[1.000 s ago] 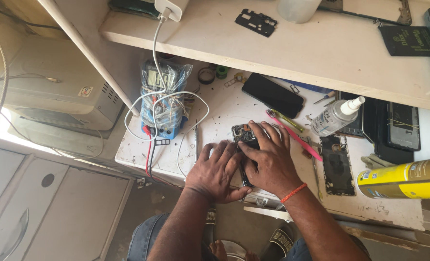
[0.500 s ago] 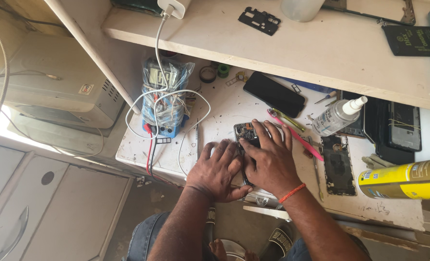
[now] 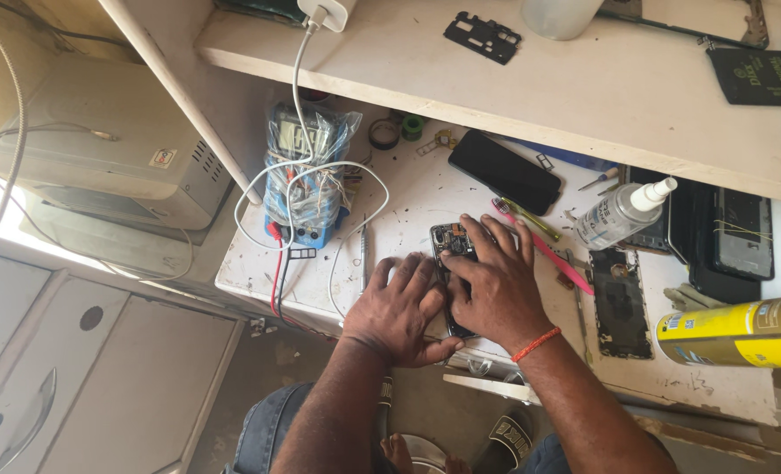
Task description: The person scrubs a disassembled phone motherboard with a small pink brush, then handles the phone frame and battery, repositions the board in the frame, and sprays the assembly with an aerosol can while working at a cluttered repair bench.
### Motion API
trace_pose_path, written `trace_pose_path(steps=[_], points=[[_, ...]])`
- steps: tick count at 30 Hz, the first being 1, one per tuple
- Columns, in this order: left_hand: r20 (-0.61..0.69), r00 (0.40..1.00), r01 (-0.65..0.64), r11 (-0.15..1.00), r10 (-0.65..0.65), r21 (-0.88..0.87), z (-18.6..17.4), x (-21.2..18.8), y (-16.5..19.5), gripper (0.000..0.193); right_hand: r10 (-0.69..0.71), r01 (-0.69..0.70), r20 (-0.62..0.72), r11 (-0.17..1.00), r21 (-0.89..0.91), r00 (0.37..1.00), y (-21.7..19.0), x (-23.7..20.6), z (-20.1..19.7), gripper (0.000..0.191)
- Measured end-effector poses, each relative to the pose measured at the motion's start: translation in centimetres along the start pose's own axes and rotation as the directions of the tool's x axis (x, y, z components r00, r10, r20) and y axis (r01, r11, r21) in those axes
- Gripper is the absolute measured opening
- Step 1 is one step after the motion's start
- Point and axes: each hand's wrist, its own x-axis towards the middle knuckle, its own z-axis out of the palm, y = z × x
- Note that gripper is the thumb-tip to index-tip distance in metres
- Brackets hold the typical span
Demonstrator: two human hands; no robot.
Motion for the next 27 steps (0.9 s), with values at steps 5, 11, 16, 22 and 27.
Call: trace_pose_path(steps=[5, 11, 16, 22, 27], points=[[-0.009, 1.000, -0.002, 1.000, 0.002, -0.003, 0.0, 0.0, 0.0, 0.083, 0.020, -0.019, 0.026, 0.999, -0.033, 0.999, 0.0, 0.4, 0.1, 0.026], [0.026, 1.000, -0.002, 1.000, 0.002, -0.006, -0.2, 0.1, 0.1, 0.082, 0.011, -0.004, 0.079, 0.996, -0.090, 0.997, -0.5, 1.1, 0.7, 0.021], [0.006, 1.000, -0.006, 1.000, 0.006, 0.009, -0.4, 0.0, 0.0, 0.088, 0.030, -0.027, 0.082, 0.999, -0.040, 0.996, -0.3, 0.4, 2.0, 0.029], [-0.016, 1.000, -0.009, 1.000, 0.010, 0.016, -0.2, 0.0, -0.1, 0.087, -0.050, 0.060, -0.060, 0.980, 0.189, 0.997, 2.9, -1.0, 2.0, 0.036], [-0.026, 1.000, 0.003, 1.000, -0.002, 0.024, -0.1, -0.2, 0.1, 0.085, -0.049, 0.061, -0.080, 0.986, 0.158, 0.996, 3.3, -1.6, 1.7, 0.044]])
